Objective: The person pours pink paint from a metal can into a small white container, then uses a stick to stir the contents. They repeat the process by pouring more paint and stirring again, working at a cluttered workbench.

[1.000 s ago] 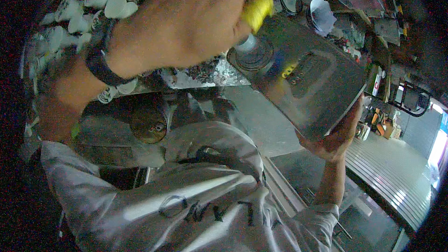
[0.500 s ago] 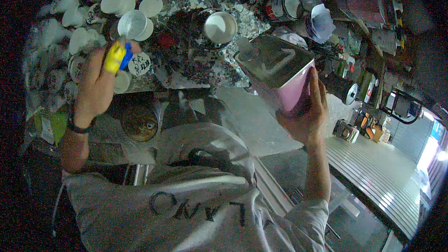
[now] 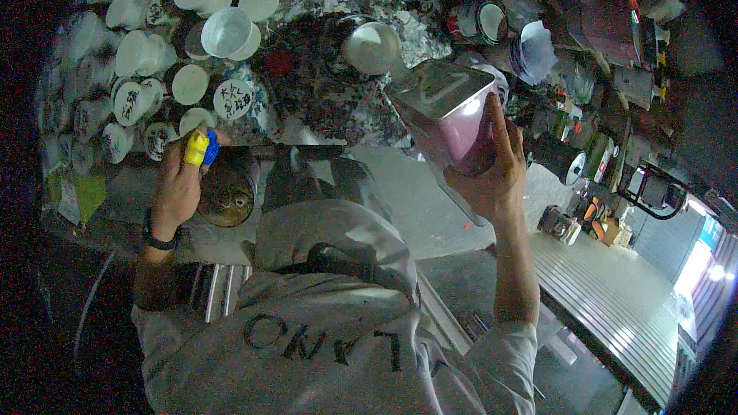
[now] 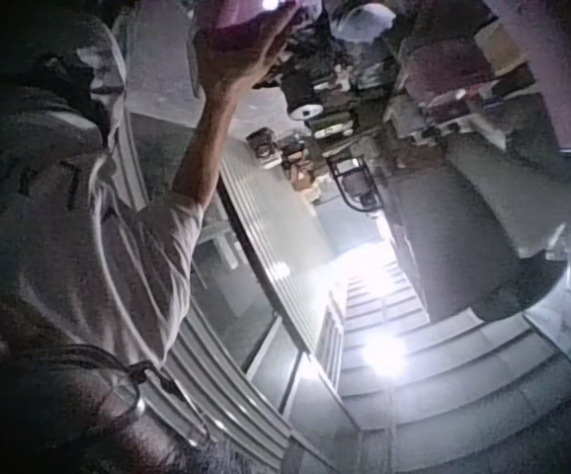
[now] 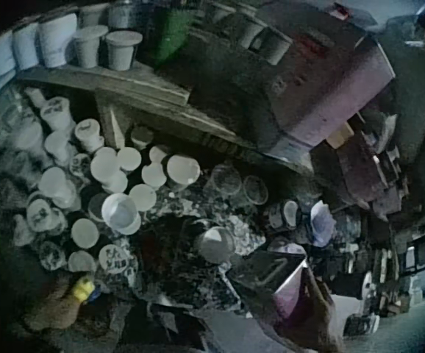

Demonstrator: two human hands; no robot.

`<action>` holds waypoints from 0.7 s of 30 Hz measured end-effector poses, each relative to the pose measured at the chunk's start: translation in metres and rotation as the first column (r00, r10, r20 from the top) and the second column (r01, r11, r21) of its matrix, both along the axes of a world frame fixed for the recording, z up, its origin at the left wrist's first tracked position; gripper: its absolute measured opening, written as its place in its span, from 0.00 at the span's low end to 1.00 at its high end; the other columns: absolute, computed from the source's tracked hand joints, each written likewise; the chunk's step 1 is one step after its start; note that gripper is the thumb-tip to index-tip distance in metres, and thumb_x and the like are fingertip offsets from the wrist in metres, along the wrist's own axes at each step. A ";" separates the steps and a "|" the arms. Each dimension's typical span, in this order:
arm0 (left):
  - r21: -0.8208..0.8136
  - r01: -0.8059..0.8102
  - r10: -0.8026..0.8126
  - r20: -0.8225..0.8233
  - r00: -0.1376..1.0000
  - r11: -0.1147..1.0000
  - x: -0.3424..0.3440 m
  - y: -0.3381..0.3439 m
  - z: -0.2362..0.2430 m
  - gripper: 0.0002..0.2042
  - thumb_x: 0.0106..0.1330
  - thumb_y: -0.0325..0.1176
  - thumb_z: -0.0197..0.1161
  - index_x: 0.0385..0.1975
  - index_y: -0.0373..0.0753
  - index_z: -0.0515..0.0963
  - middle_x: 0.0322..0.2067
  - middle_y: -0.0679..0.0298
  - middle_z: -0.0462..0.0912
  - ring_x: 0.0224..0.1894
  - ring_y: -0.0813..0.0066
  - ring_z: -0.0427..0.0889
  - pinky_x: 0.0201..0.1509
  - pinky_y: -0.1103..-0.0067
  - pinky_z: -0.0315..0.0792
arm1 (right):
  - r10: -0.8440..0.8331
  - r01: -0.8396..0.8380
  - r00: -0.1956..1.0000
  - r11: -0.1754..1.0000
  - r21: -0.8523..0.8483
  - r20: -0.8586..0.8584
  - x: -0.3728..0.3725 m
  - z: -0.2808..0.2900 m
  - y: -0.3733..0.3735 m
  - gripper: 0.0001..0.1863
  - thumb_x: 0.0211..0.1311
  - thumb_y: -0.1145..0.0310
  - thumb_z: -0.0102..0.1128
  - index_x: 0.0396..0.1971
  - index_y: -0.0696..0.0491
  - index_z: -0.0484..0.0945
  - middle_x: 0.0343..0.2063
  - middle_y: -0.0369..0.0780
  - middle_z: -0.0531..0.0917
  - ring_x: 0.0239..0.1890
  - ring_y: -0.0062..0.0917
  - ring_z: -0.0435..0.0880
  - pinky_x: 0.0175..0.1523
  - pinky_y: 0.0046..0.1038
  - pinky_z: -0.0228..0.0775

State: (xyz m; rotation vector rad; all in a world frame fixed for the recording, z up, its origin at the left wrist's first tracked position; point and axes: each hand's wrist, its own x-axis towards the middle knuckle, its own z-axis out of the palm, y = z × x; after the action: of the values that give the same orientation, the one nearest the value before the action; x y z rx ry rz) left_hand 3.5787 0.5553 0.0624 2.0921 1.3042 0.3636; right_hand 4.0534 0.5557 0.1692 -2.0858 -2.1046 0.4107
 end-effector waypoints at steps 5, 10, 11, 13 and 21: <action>0.063 -0.010 0.006 0.055 0.998 0.998 0.007 0.004 0.013 0.14 0.71 0.23 0.55 0.54 0.38 0.78 0.50 0.54 0.80 0.51 0.50 0.77 0.56 0.63 0.70 | -0.020 0.019 1.000 0.999 -0.030 -0.016 -0.006 0.003 0.001 0.68 0.29 0.73 0.80 0.80 0.50 0.56 0.66 0.50 0.75 0.61 0.39 0.83 0.60 0.38 0.82; 0.002 -0.054 0.054 0.090 0.994 0.999 0.009 0.004 0.010 0.14 0.72 0.23 0.53 0.54 0.39 0.78 0.48 0.55 0.81 0.49 0.50 0.78 0.56 0.64 0.69 | -0.069 0.067 0.996 0.997 -0.047 -0.057 -0.009 0.005 -0.001 0.68 0.30 0.74 0.80 0.80 0.51 0.55 0.66 0.50 0.76 0.56 0.37 0.86 0.56 0.37 0.84; 0.048 -0.040 0.034 0.116 0.993 0.998 0.011 0.003 0.007 0.14 0.72 0.24 0.53 0.53 0.39 0.78 0.48 0.55 0.82 0.49 0.50 0.78 0.56 0.64 0.69 | -0.109 0.102 0.989 0.992 -0.077 -0.097 -0.008 0.005 -0.002 0.68 0.30 0.74 0.80 0.81 0.51 0.55 0.66 0.50 0.76 0.55 0.37 0.86 0.56 0.36 0.84; -0.006 -0.067 0.068 0.165 0.984 0.998 0.015 0.002 0.004 0.13 0.72 0.24 0.52 0.53 0.39 0.79 0.49 0.55 0.82 0.49 0.50 0.79 0.56 0.64 0.70 | -0.039 0.036 0.995 0.999 -0.035 -0.089 -0.005 0.006 -0.002 0.68 0.30 0.75 0.79 0.81 0.52 0.55 0.65 0.50 0.76 0.54 0.36 0.87 0.55 0.36 0.84; -0.037 -0.045 0.048 0.083 0.995 0.998 0.030 0.004 0.006 0.15 0.72 0.23 0.51 0.54 0.40 0.78 0.50 0.57 0.82 0.49 0.51 0.78 0.57 0.64 0.70 | 0.022 -0.022 0.999 1.000 0.001 -0.031 0.005 0.011 0.004 0.69 0.29 0.74 0.79 0.81 0.49 0.54 0.63 0.49 0.77 0.55 0.39 0.85 0.56 0.38 0.84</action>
State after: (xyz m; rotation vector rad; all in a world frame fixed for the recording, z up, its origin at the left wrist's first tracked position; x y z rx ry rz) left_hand 3.6085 0.5595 0.0684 1.9987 1.3029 0.4411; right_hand 4.0585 0.5601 0.1807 -2.0439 -2.1121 0.4417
